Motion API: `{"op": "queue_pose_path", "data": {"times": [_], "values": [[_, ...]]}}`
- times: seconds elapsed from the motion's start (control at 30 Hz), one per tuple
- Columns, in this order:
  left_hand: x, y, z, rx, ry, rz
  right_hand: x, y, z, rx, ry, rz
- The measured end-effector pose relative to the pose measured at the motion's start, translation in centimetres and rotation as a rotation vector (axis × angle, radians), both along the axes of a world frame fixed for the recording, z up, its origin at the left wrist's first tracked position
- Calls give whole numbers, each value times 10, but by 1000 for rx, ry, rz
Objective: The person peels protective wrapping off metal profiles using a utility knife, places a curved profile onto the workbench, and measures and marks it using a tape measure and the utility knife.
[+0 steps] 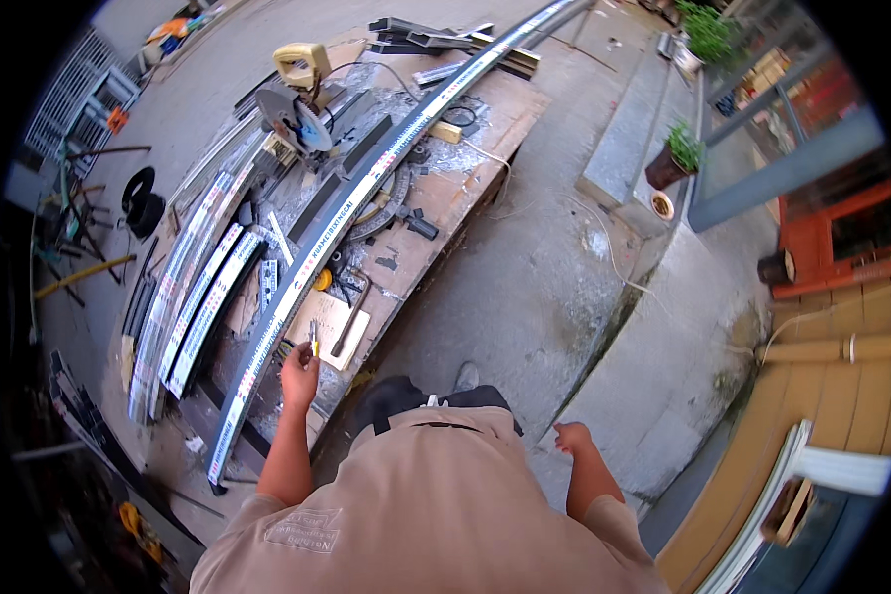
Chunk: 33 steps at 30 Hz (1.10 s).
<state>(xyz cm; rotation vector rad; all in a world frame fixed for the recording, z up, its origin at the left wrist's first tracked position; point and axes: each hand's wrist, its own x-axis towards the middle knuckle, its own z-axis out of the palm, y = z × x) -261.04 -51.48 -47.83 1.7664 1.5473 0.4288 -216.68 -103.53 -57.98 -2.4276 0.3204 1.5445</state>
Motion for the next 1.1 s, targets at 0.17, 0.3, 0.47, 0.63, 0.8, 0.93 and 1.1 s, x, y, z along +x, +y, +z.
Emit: {"op": "queue_pose_path", "data": {"times": [0.17,0.3,0.47,0.63,0.8,0.93,1.1], "values": [[28,25,35,130,218,118,139,81,-17,84,-246,408],[54,73,32,172,301,129,162,185,26,369,-200,48],[70,109,8,250,323,312,156,254,35,286,-43,276],[69,132,-15,78,379,335,138,342,47,190,146,663],[62,117,-19,135,269,318,171,420,34,87,81,829],[67,90,-22,179,381,380,162,491,32,386,26,894],[53,4,-8,105,391,587,101,579,48,484,-99,1552]]}}
